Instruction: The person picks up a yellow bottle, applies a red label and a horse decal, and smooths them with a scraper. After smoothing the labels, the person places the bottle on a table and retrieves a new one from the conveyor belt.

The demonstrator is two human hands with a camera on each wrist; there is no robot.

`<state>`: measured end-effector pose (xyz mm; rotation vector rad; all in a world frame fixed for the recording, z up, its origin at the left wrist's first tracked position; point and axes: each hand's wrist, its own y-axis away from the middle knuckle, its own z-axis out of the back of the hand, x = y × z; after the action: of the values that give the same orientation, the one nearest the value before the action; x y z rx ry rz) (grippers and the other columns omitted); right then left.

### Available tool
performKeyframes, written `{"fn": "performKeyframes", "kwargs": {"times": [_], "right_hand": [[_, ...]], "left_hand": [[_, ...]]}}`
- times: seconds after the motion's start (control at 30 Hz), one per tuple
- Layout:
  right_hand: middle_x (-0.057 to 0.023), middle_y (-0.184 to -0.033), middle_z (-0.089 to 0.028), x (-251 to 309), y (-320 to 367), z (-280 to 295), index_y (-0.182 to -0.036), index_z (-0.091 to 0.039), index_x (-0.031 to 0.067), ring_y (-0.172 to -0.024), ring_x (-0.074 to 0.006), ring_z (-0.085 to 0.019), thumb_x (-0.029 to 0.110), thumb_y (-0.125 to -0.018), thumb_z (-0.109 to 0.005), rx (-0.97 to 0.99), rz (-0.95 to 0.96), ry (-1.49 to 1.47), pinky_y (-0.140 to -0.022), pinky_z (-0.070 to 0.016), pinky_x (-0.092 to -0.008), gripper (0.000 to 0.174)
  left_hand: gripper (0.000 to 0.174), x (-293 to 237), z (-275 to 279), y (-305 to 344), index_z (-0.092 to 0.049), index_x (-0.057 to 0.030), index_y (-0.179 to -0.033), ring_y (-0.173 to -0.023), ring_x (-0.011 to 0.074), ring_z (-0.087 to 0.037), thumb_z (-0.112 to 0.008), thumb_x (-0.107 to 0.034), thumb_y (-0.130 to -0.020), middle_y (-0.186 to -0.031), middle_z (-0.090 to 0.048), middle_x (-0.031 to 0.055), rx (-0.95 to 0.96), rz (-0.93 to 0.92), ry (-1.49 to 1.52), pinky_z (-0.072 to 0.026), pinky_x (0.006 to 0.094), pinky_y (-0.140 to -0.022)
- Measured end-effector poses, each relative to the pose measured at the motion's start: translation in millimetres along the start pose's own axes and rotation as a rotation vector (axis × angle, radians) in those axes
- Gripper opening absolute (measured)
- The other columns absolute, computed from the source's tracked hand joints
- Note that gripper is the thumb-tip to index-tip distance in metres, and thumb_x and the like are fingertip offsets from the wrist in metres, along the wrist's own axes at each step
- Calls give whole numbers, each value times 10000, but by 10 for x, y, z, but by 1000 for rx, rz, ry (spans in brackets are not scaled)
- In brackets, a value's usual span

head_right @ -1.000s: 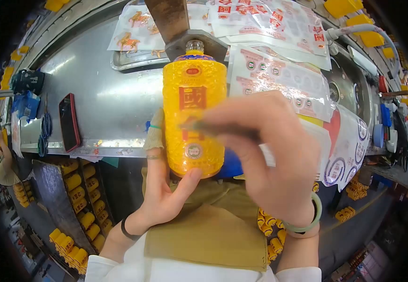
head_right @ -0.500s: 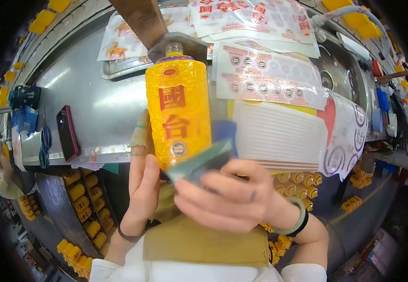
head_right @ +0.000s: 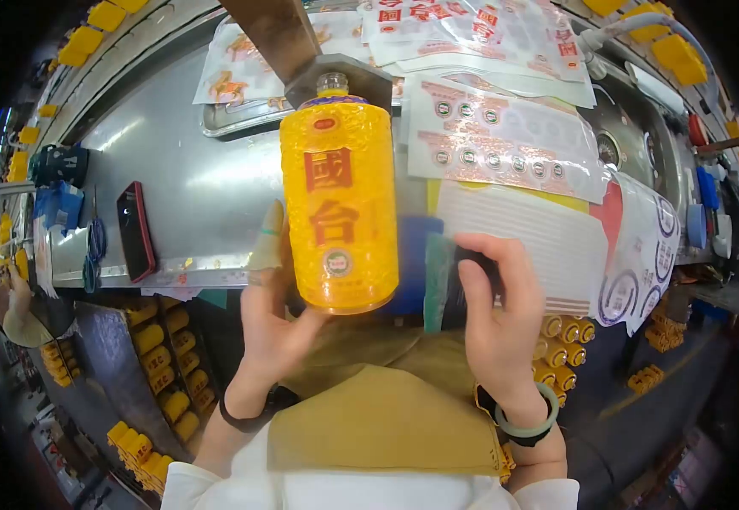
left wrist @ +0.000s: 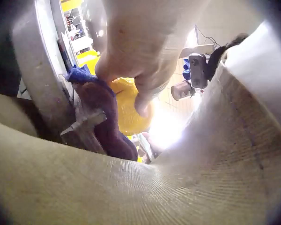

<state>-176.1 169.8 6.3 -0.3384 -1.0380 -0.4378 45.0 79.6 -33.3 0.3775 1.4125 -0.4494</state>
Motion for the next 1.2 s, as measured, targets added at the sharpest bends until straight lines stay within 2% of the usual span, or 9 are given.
{"fn": "performKeyframes", "kwargs": {"times": [0.03, 0.23, 0.53, 0.67, 0.9, 1.0, 1.07, 1.1, 1.2], "right_hand": [[-76, -955, -640, 99, 2, 26, -1117, -665, -17, -801, -185, -593, -46, -931, -607, -1, -35, -51, -723, -466, -281, 196], [-122, -901, -653, 325, 99, -23, -1036, -708, -1, -785, -249, -619, -48, -846, -685, 125, 158, -9, -704, -493, -331, 198], [-117, -831, -606, 498, 97, -263, -1006, -727, 20, -713, -265, -609, -39, -814, -736, 123, 258, 27, -607, -498, -365, 201], [-134, -863, -572, 231, 247, -211, -1005, -674, 7, -726, -288, -589, -45, -840, -706, 10, 97, 20, -637, -479, -368, 176], [-120, -865, -564, 40, 198, -228, -1017, -668, -2, -698, -247, -587, -37, -899, -657, 20, 39, 44, -631, -464, -335, 124], [-112, -873, -594, 18, 142, -178, -1030, -678, -8, -699, -201, -595, -15, -928, -643, -19, 4, -30, -636, -464, -316, 108], [-103, -899, -631, -26, 100, -130, -1059, -686, -10, -723, -164, -601, -12, -943, -632, -38, -15, -79, -650, -466, -298, 128], [-83, -913, -651, -73, 100, -148, -1093, -691, -13, -750, -130, -599, -10, -956, -623, -56, -47, -165, -670, -470, -281, 153], [-71, -943, -653, 26, 25, -126, -1115, -692, -12, -781, -120, -602, -7, -959, -622, -38, -100, -204, -694, -472, -269, 171]], "left_hand": [[951, -22, -27, 2, -325, 34, -1583, -1322, 278, -592, -836, 13, -781, -1498, -533, 218, -90, -55, -132, -485, 356, -1072], [910, -215, -82, -36, -401, 62, -1532, -1235, 302, -624, -847, 32, -739, -1498, -517, 227, -128, -206, -292, -502, 368, -1043], [912, -193, -110, -6, -381, 54, -1534, -1304, 326, -564, -841, 19, -747, -1530, -460, 213, -152, -229, -336, -462, 387, -1097], [911, -119, -56, 8, -375, 50, -1538, -1307, 331, -565, -833, 27, -751, -1535, -451, 208, -121, -258, -476, -462, 386, -1096], [909, 60, -52, 26, -351, 58, -1544, -1354, 355, -534, -830, 16, -772, -1500, -485, 226, -105, -134, -135, -448, 408, -1111], [823, -45, 6, -3, -480, 21, -1485, -1366, 384, -498, -879, -94, -774, -1477, -505, 217, -136, -211, -299, -438, 432, -1121], [705, -115, 63, -31, -651, -119, -1368, -1358, 387, -460, -928, -250, -733, -1474, -517, 187, -159, -558, -760, -435, 440, -1116], [490, -135, 20, -16, -743, -266, -1218, -1342, 364, -431, -878, -394, -765, -1480, -530, 111, -165, -603, -907, -412, 477, -1121], [400, -116, 73, -147, -764, -325, -1142, -1431, 416, -312, -866, -457, -778, -1536, -440, 157, 12, -824, -1084, -336, 577, -1148]]}}
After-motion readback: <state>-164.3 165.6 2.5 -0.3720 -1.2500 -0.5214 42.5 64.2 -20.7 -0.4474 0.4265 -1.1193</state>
